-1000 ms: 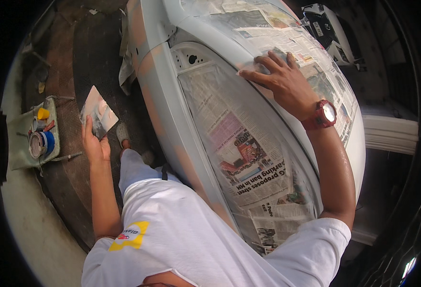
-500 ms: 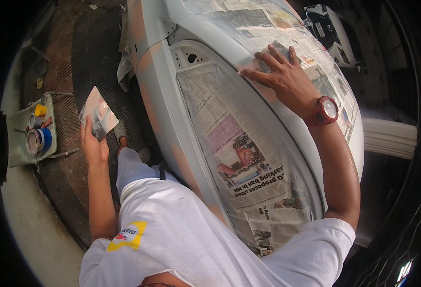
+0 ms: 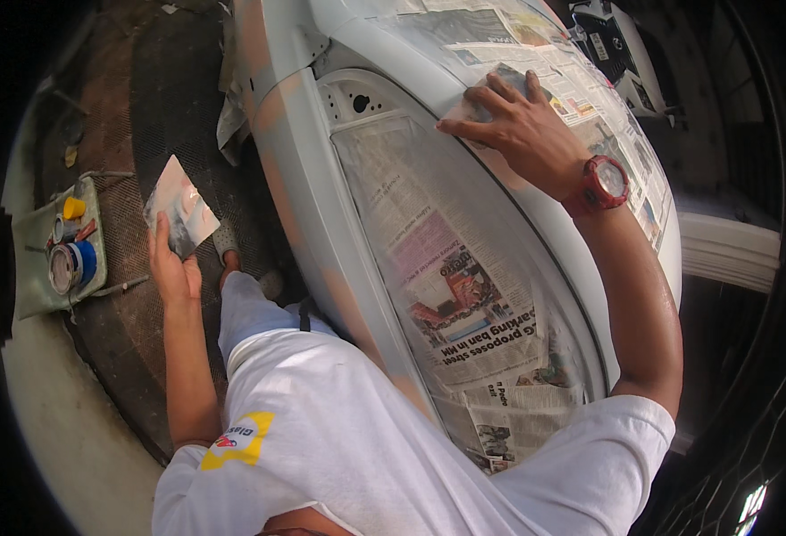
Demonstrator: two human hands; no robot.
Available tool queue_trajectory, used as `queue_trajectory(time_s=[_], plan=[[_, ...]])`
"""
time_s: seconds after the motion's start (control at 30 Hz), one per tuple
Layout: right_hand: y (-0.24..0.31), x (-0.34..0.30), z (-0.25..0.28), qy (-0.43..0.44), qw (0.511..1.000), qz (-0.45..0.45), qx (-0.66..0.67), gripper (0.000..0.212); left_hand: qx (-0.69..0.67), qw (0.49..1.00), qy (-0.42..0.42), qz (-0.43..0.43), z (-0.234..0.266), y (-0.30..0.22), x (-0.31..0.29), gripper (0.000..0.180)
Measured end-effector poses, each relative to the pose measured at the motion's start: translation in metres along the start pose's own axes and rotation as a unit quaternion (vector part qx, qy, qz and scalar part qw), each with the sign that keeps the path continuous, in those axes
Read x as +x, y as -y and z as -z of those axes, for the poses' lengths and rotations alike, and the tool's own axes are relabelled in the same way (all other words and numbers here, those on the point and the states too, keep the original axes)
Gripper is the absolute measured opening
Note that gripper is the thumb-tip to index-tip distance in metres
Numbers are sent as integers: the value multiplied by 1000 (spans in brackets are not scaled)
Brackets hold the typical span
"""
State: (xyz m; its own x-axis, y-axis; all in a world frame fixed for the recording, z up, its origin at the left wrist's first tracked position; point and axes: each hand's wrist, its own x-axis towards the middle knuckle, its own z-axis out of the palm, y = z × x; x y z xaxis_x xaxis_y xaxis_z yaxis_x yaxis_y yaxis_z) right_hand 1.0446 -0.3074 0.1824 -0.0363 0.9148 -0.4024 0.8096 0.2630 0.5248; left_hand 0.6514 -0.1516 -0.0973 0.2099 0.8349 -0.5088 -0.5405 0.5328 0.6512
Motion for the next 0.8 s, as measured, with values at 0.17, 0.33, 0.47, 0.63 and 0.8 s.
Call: queue_trajectory(time_s=[0.17, 0.33, 0.47, 0.63, 0.8], plan=[[1, -3, -5, -4, 1000, -4, 27, 72, 9, 1000, -6, -11, -3, 4, 6, 53], [-1, -22, -6, 2, 999, -3, 39, 66, 23, 1000, -1, -15, -6, 8, 5, 53], [2, -39, 3, 24, 999, -18, 29, 65, 11, 1000, 1, -9, -7, 15, 9, 52], [1, -54, 13, 44, 999, -17, 26, 65, 4, 1000, -5, -1, -18, 18, 6, 51], [3, -74, 18, 67, 997, -25, 39, 65, 8, 1000, -2, 8, -21, 21, 8, 53]])
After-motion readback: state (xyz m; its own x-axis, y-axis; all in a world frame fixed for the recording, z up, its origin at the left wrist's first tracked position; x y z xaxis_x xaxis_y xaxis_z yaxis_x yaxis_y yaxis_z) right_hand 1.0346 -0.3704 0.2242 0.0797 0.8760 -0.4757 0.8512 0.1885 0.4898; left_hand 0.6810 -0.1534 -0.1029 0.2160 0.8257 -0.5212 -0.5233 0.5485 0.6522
